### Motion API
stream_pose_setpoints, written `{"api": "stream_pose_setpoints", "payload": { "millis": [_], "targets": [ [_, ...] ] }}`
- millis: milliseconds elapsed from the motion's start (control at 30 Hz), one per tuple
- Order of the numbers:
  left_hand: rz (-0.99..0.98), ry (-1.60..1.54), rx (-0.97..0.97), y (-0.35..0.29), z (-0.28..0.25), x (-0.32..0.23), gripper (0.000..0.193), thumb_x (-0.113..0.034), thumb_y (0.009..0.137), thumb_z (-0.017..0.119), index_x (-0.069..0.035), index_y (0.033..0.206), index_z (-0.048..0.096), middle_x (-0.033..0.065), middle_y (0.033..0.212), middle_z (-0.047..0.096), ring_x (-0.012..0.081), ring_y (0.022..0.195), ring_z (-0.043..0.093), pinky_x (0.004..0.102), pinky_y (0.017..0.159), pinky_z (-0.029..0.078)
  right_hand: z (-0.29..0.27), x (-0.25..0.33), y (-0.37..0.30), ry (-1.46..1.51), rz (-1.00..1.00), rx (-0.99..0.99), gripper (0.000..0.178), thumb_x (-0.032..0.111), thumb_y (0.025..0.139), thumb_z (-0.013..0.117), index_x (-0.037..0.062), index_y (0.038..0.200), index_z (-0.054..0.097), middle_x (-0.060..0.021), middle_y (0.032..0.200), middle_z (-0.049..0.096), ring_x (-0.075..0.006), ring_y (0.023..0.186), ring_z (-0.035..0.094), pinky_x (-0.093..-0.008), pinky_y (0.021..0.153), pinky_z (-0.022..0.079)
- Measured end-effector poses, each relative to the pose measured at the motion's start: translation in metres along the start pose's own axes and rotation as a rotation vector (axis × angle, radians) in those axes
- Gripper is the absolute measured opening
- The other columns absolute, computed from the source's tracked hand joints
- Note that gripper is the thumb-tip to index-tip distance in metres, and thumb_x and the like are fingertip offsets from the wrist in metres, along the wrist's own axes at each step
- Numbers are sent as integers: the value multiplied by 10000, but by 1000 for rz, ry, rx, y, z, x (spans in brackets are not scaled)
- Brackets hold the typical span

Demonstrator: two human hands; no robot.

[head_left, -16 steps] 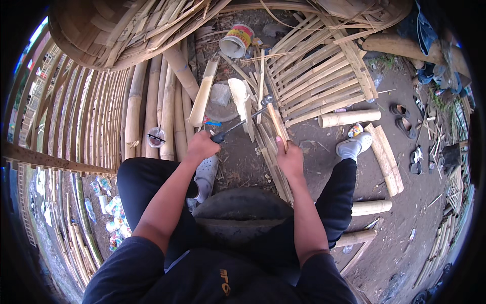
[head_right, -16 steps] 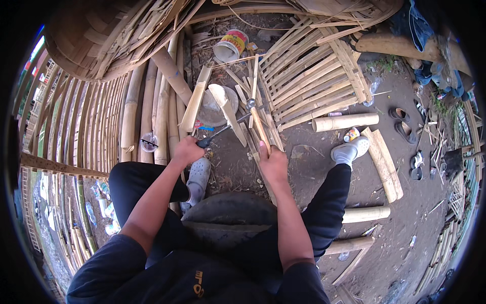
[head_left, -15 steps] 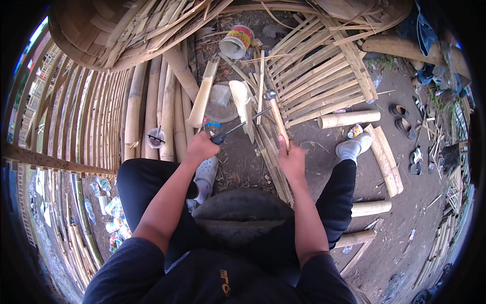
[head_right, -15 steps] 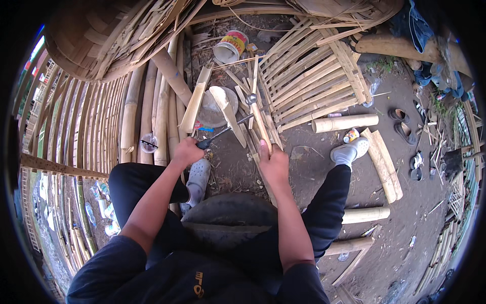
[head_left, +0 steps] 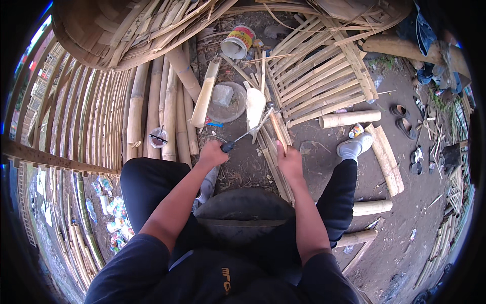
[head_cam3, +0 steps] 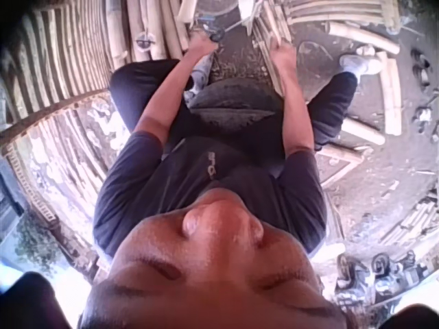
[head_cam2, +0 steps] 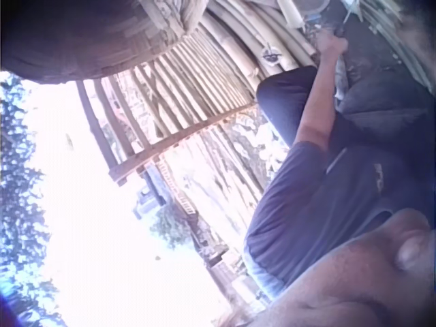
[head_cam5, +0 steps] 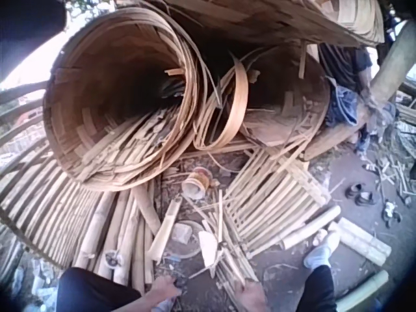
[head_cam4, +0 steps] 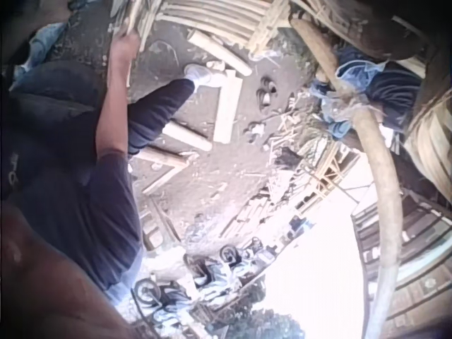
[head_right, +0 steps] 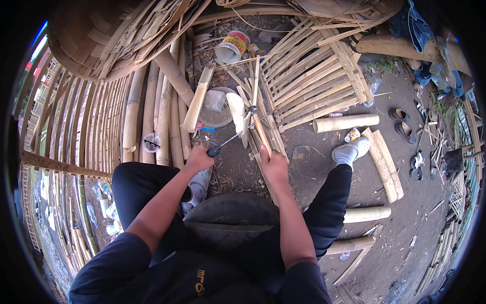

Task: The person shapes a piece of wood using a cleaver and a hammer. The person holds the wood piece by hand, positioning the blade against the wood and striking the back of the blade with a hammer to split or shave off sections, eventually smoothing the edge with the cleaver blade.

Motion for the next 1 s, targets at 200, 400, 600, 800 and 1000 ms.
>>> {"api": "stream_pose_setpoints", "payload": {
  "millis": [200,400,600,800,1000],
  "targets": [
    [40,-121,11,0,7,-21,313,-251,673,693,-18,881,706,237,799,659,374,833,663,428,781,520,-10,-11,-1,-2,21,-2,530,424,937,522,-60,756,640,-307,699,600,-478,717,614,-527,678,494],
    [-50,-75,13,8,5,-16,309,-232,670,646,-20,884,712,249,854,662,385,878,656,433,817,512,-15,-15,0,-103,12,-18,488,399,940,525,-51,786,632,-298,687,600,-474,680,613,-521,636,491],
    [-67,-87,-35,7,14,7,306,-222,679,620,31,835,691,283,863,646,418,880,641,445,820,506,-82,55,-14,425,-198,-318,413,335,942,553,-42,776,578,-239,594,573,-405,563,614,-425,504,448],
    [-93,-14,65,8,14,-6,409,-262,679,605,50,928,692,278,962,660,387,967,647,428,877,508,1,-36,-4,-94,-44,-7,501,380,958,511,-52,731,622,-293,692,595,-458,677,615,-507,616,478],
    [-145,-26,66,6,27,22,441,-298,682,629,59,935,689,272,1005,660,378,988,647,417,874,512,-4,-33,-5,-34,91,75,521,437,926,531,-60,832,654,-303,780,628,-478,801,621,-519,741,495]
  ]
}}
Point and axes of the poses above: each hand's wrist, its own y-axis towards the middle knuckle, its own z-axis out of the palm, x = y × z, the point moved 6 cm from there along y, towards the middle knuckle
